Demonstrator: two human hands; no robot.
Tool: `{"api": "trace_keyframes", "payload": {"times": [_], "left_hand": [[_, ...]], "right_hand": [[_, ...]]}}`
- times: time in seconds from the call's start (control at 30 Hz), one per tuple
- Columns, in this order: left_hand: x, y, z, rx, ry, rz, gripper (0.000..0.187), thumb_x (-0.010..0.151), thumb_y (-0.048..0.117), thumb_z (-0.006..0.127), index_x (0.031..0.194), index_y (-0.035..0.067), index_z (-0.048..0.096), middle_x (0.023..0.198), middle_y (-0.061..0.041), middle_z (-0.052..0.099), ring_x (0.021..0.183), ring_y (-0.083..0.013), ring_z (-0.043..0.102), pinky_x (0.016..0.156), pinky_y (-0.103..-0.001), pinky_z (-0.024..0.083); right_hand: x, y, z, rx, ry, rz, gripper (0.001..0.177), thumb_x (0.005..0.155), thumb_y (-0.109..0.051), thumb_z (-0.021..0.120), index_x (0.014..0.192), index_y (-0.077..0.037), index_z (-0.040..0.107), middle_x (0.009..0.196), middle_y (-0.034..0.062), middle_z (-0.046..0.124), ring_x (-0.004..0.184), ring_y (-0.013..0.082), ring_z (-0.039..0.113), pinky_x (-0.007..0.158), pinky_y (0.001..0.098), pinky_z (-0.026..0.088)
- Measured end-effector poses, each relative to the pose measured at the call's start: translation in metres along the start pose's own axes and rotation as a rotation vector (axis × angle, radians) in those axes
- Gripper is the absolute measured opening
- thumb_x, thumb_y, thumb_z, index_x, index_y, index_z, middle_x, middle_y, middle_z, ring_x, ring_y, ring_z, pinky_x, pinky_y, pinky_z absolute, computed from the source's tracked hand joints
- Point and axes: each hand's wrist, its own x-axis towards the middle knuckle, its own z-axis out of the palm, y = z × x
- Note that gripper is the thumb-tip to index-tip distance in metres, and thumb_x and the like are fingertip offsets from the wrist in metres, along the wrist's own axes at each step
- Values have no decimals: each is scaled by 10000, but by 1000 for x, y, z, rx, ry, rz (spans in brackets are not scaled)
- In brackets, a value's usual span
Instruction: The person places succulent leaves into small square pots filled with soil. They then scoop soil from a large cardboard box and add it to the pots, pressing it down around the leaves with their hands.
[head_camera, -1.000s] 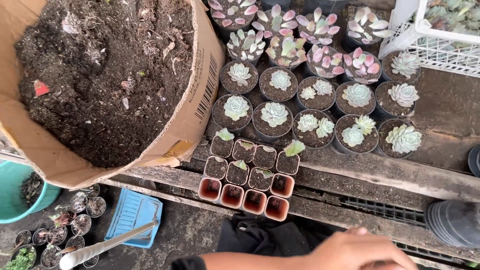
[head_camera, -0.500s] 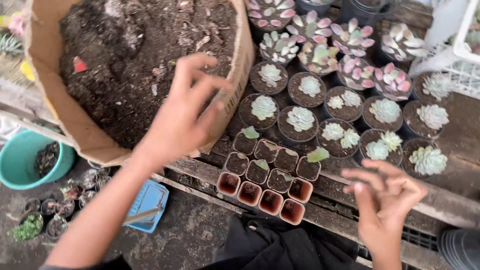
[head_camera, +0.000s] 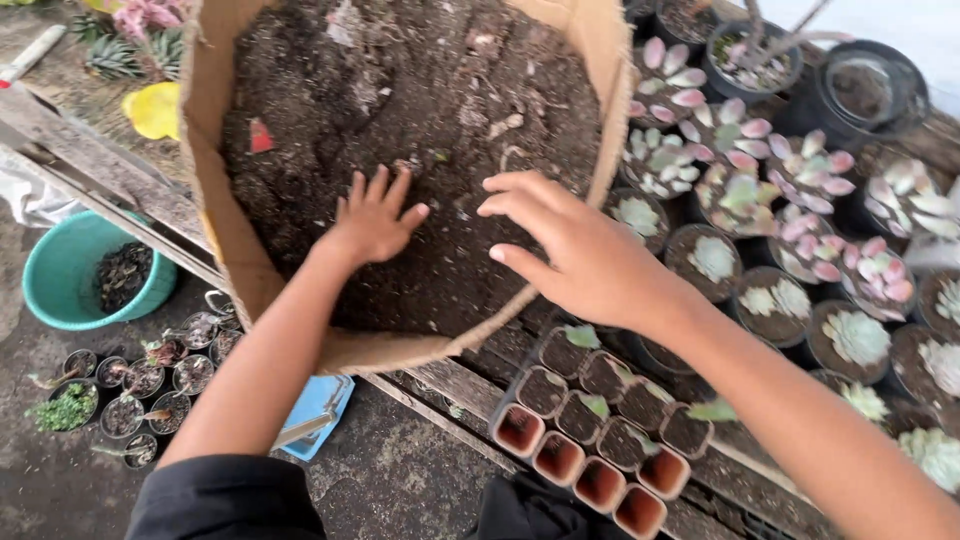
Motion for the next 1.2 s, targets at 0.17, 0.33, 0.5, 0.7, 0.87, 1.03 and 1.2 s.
{"api": "trace_keyframes", "payload": {"times": [0.17, 0.33, 0.5, 0.7, 0.87, 1.03, 1.2], "left_hand": [[26, -13, 32, 78, -92, 57, 781, 1095, 607, 432, 1762, 281, 189, 1842, -95, -113, 1669, -470, -63, 1161, -878, 223], [38, -32, 40, 78, -85, 207, 735, 1070, 304, 605, 1717, 144, 295, 1762, -170, 193, 1591, -502, 252, 1097, -708, 508], [18, -19, 25, 256, -43, 200, 711, 1052, 173, 629, 1702, 125, 343, 1784, -173, 162, 1584, -480, 284, 1105, -638, 525], [17, -20, 42, 480, -35, 166, 817, 1079, 402, 690, 1751, 252, 250, 1805, -136, 18, 1578, -446, 164, 1191, -481, 392], [24, -16, 40, 396, 178, 259, 586, 1000, 119, 748, 1549, 206, 564, 1609, -85, 435, 1433, -327, 392, 1120, -475, 407], [64, -36, 48, 167, 335, 265, 394, 965, 22, 720, 1332, 164, 694, 1470, -67, 532, 1331, -324, 508, 1051, -533, 517], [37, -25, 10, -71, 482, 305, 548, 951, -50, 666, 1440, 195, 639, 1516, -30, 473, 1311, -349, 547, 923, -555, 641]], "right_hand": [[98, 42, 47, -374, -631, 241, 645, 1082, -455, 565, 1561, -23, 543, 1635, 268, 499, 1569, 408, 433, 1216, 606, 422], [138, 73, 106, -446, -777, 121, 442, 1018, -252, 669, 1396, -22, 680, 1335, 229, 703, 1144, 420, 737, 877, 547, 646], [151, 71, 136, -305, -700, 36, 253, 997, -286, 717, 1039, -75, 849, 977, 146, 824, 929, 382, 795, 792, 485, 652], [144, 79, 153, -421, -768, -1, 569, 1036, -271, 632, 1506, 41, 563, 1428, 249, 621, 1332, 426, 623, 957, 533, 640], [136, 25, 117, -270, -1076, 189, 842, 1002, -318, 771, 1687, -77, 346, 1799, 200, 214, 1646, 390, 259, 1285, 572, 362], [147, 29, 119, -183, -1061, 129, 723, 972, -289, 791, 1602, -78, 505, 1639, 173, 527, 1526, 365, 491, 1257, 542, 431], [157, 9, 127, -231, -836, -10, 541, 1058, -299, 654, 1539, -61, 577, 1525, 206, 632, 1441, 402, 584, 1181, 576, 498]]}}
